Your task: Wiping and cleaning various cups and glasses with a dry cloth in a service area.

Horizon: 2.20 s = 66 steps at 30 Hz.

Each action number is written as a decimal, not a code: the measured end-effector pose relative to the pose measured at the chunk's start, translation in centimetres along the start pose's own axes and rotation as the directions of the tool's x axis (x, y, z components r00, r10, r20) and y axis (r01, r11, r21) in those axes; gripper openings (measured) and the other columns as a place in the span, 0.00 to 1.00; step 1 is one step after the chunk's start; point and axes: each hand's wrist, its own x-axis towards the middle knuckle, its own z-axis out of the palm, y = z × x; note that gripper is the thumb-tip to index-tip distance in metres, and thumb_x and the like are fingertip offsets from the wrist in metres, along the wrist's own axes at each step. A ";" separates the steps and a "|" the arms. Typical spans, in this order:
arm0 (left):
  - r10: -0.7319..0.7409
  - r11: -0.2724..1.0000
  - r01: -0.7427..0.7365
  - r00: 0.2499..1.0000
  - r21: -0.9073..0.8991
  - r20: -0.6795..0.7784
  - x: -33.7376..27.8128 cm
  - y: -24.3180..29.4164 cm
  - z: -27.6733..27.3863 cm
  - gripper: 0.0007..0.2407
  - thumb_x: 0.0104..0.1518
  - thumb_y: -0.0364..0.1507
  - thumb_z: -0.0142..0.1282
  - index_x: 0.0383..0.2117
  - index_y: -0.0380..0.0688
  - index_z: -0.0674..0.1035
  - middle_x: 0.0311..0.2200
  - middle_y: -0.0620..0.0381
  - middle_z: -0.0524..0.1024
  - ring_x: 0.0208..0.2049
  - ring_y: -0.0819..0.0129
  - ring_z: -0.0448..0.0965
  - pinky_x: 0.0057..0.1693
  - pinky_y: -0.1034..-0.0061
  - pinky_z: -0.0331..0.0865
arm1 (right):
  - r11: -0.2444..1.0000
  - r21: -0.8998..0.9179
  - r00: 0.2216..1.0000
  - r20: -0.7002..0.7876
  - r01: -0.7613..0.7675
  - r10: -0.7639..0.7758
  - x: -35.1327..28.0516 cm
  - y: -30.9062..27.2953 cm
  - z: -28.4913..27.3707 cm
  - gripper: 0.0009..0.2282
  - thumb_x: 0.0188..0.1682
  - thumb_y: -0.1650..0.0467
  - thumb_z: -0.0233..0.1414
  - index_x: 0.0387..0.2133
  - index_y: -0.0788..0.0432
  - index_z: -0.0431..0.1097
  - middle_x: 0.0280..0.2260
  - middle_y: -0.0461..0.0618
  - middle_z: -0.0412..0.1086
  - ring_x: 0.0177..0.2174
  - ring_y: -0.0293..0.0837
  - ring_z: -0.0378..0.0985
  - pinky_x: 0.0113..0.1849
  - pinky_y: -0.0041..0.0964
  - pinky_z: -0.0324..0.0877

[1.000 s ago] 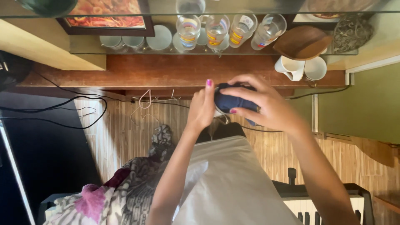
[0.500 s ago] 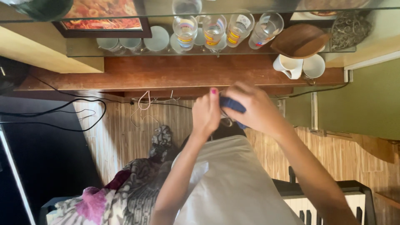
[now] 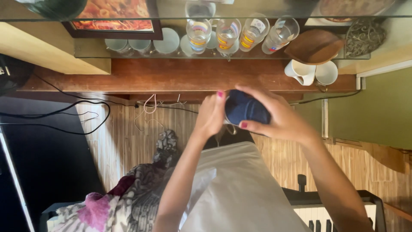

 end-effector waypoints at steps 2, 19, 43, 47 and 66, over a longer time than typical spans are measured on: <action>0.058 0.998 -0.056 0.996 0.033 -0.069 -0.4 0.4 0.3 0.35 0.66 0.52 0.19 0.24 0.34 0.76 0.22 0.35 0.76 0.33 0.34 0.78 0.44 0.46 0.67 | 0.998 -0.060 0.997 -0.077 -0.007 0.002 -0.2 0.2 0.9 0.29 0.42 0.65 0.64 0.58 0.61 0.65 0.51 0.57 0.72 0.49 0.54 0.77 0.50 0.44 0.70; 0.117 0.993 -0.120 0.963 0.004 -0.241 -2.0 1.3 0.0 0.33 0.66 0.51 0.17 0.32 0.43 0.80 0.25 0.37 0.77 0.33 0.35 0.79 0.41 0.47 0.68 | 0.902 -0.431 0.989 -0.121 0.019 -0.079 2.4 -1.7 4.1 0.07 0.47 0.70 0.60 0.36 0.59 0.75 0.38 0.49 0.75 0.37 0.53 0.74 0.40 0.47 0.71; -0.229 0.522 0.472 0.880 -0.710 0.417 0.5 0.8 -1.0 0.42 0.63 0.59 0.17 0.49 0.32 0.80 0.36 0.49 0.81 0.40 0.61 0.79 0.49 0.63 0.71 | 0.748 -0.519 0.909 0.270 0.415 -0.317 4.1 -3.1 0.1 0.21 0.29 0.72 0.62 0.41 0.58 0.74 0.43 0.48 0.76 0.42 0.51 0.75 0.42 0.50 0.69; -0.216 0.956 0.197 0.974 -0.217 -0.068 1.1 1.6 -1.1 0.40 0.64 0.55 0.14 0.36 0.35 0.83 0.34 0.33 0.81 0.42 0.42 0.78 0.52 0.53 0.66 | 0.783 -0.587 0.978 0.088 0.206 -0.191 4.5 -2.2 1.2 0.18 0.40 0.69 0.63 0.43 0.61 0.72 0.38 0.55 0.74 0.39 0.56 0.75 0.42 0.49 0.72; -0.233 0.647 0.591 0.754 -0.481 0.614 4.8 -0.7 -1.7 0.48 0.64 0.61 0.15 0.45 0.18 0.78 0.30 0.41 0.72 0.30 0.52 0.63 0.41 0.47 0.53 | 0.850 -0.305 0.901 0.212 0.430 -0.380 5.4 0.7 0.0 0.21 0.31 0.73 0.65 0.42 0.56 0.75 0.43 0.46 0.76 0.42 0.49 0.74 0.45 0.48 0.70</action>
